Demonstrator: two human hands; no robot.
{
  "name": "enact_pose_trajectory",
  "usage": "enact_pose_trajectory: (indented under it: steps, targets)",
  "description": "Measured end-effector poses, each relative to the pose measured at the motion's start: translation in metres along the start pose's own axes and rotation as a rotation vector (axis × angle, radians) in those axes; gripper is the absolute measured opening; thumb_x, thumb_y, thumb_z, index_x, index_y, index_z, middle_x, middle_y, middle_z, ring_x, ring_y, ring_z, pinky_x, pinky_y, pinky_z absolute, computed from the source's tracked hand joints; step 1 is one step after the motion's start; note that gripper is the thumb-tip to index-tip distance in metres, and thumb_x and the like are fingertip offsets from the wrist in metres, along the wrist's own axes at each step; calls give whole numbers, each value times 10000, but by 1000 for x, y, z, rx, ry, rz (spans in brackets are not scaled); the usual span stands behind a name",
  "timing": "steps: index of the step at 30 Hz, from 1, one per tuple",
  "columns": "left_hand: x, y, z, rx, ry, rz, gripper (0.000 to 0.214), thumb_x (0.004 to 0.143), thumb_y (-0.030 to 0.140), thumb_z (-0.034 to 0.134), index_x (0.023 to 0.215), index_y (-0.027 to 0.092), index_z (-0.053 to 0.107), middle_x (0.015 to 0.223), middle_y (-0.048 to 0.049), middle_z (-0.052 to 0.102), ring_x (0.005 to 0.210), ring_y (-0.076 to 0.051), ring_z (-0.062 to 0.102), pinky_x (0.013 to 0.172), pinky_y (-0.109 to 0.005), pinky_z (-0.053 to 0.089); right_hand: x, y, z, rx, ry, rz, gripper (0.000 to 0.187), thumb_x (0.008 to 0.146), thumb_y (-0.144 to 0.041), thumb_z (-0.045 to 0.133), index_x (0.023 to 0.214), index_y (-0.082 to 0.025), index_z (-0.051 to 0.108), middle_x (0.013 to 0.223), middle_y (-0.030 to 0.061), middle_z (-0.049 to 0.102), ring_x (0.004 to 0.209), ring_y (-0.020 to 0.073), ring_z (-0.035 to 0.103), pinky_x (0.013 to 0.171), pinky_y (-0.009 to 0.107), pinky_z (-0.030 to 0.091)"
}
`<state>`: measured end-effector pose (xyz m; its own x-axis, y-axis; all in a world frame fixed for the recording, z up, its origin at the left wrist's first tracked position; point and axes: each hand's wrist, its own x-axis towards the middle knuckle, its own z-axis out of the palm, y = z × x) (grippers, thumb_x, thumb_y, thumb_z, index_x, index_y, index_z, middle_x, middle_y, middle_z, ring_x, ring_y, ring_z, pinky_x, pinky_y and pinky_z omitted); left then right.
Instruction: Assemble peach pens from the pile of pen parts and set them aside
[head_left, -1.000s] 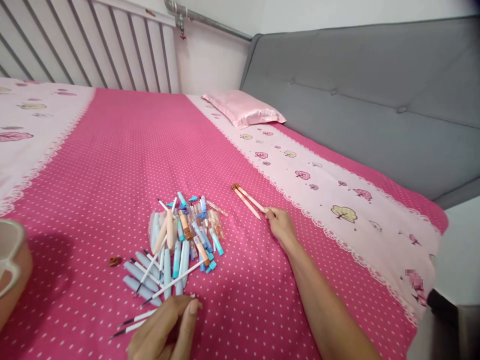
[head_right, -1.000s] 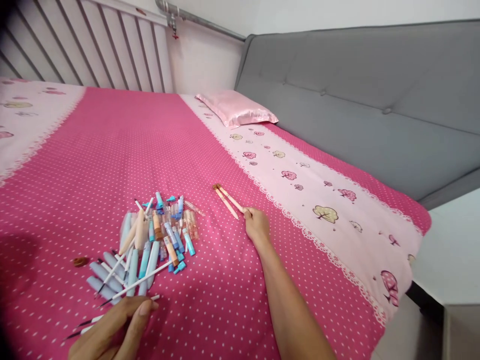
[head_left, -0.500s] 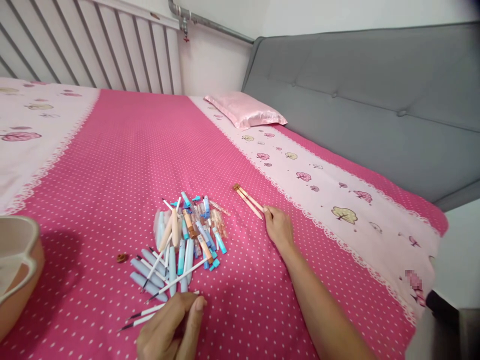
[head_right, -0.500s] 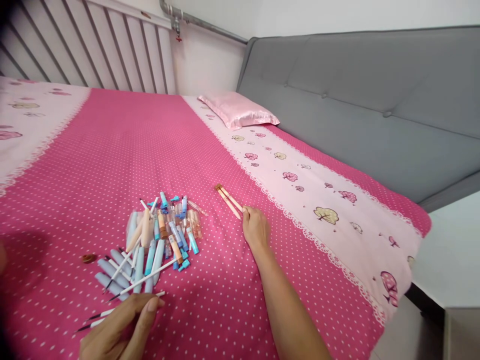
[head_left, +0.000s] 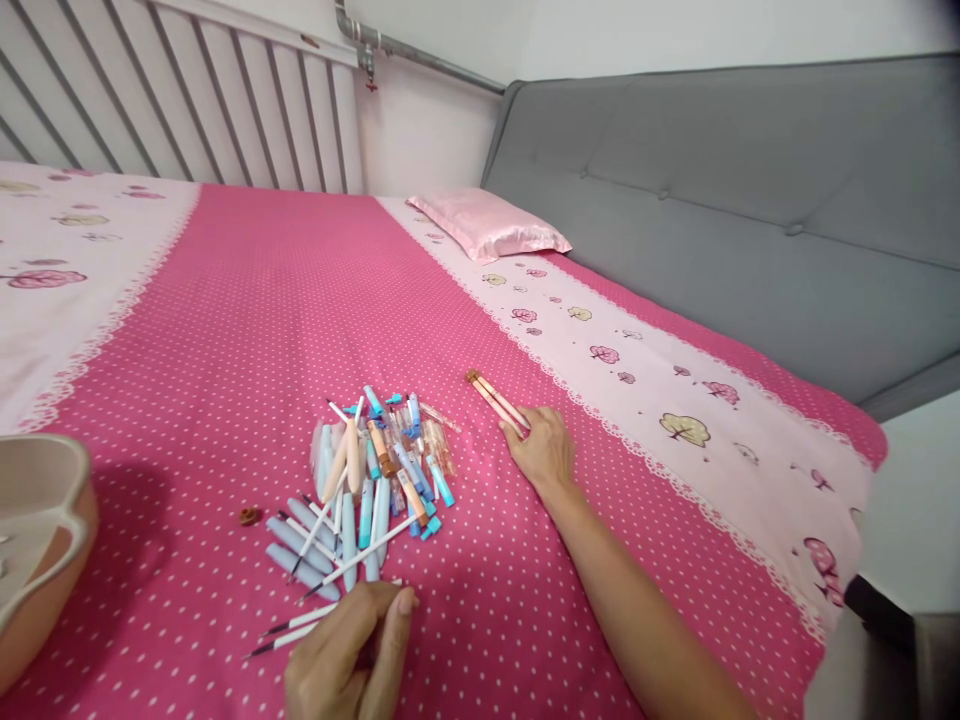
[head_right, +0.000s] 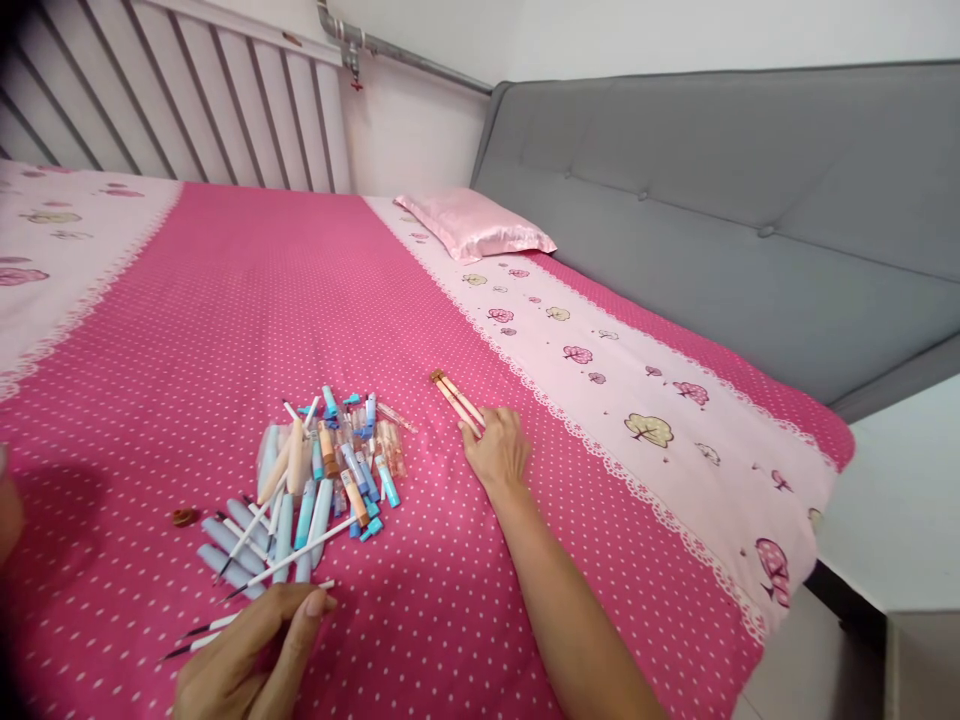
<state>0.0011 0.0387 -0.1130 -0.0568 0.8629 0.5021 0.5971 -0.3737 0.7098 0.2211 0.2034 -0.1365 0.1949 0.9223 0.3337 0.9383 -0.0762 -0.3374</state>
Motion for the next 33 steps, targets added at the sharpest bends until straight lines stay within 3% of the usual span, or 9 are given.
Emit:
enact_pose_trajectory:
  steps: [8,15,20,33]
  targets:
    - [1,-1,0,-18,-3,10,152,837,225,532,724,183,625,636,-6,634,523,-102,574,516,-176,458,3,-5,-3,-36,2,-34,284,848,-324,474,997,-165,657,897,73,587,853,201,509,679,286,349]
    - [1,-1,1,-22,1,23,140,838,217,532,738,186,625,618,4,625,500,-93,563,497,-168,449,12,-15,0,-47,-37,-38,386,821,-421,533,1077,-146,619,964,106,587,900,240,514,712,312,365]
    - [0,-3,1,-32,-15,11,125,836,201,533,744,180,614,617,7,614,503,-91,562,508,-165,451,18,-23,10,-57,-81,-60,298,878,-273,466,1098,-134,610,937,113,579,877,223,502,712,302,359]
    - [-1,-3,0,-37,-29,16,113,835,192,539,747,182,609,616,16,605,507,-83,557,512,-157,443,18,-17,16,-85,-20,33,288,916,-258,405,1067,-109,599,912,104,535,844,207,469,695,283,345]
